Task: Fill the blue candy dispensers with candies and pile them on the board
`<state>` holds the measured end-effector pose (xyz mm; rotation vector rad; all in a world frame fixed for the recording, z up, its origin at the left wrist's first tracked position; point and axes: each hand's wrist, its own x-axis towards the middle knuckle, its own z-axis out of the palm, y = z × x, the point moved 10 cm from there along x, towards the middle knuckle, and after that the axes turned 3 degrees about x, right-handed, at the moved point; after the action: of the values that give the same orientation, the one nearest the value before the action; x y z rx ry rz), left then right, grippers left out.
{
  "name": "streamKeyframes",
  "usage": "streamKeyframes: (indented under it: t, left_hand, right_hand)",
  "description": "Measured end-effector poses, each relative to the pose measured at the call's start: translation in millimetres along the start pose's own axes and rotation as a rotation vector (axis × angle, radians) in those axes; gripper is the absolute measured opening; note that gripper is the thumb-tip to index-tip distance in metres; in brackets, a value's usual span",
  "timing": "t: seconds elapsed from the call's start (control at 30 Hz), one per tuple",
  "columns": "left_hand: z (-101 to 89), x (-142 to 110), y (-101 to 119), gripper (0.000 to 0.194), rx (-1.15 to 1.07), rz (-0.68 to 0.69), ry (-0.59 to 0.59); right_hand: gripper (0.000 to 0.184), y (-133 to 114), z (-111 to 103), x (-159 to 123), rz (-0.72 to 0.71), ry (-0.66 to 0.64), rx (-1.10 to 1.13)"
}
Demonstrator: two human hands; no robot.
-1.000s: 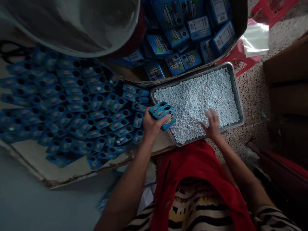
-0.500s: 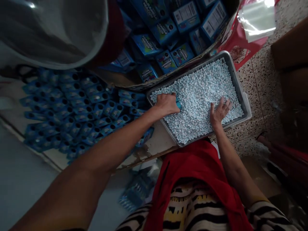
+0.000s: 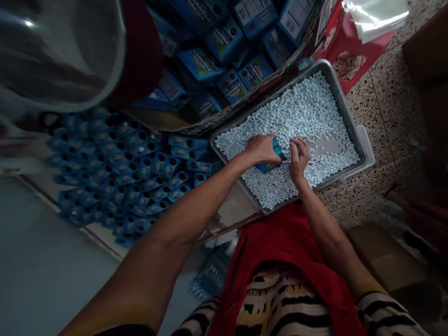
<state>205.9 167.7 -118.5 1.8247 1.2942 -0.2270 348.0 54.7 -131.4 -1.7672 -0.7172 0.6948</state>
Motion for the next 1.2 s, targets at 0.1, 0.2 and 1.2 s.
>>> streamKeyframes:
  t: [0.1, 0.2, 1.2]
  left_hand:
    - [-11.1, -19, 0, 0.061, -0.147, 0.106, 0.019]
    - [-25.4, -41, 0, 0.072, -0.350, 0.226, 0.099]
    - [-36.7, -97, -36, 0.075, -0.515, 0.280, 0.448]
  right_hand:
    - [0.037, -3, 17, 4, 0.191, -0.052, 0.285]
    - [0.035, -35, 21, 3, 0.215, -0.103, 0.367]
    - [0.044, -89, 41, 1, 0.234, -0.317, 0.566]
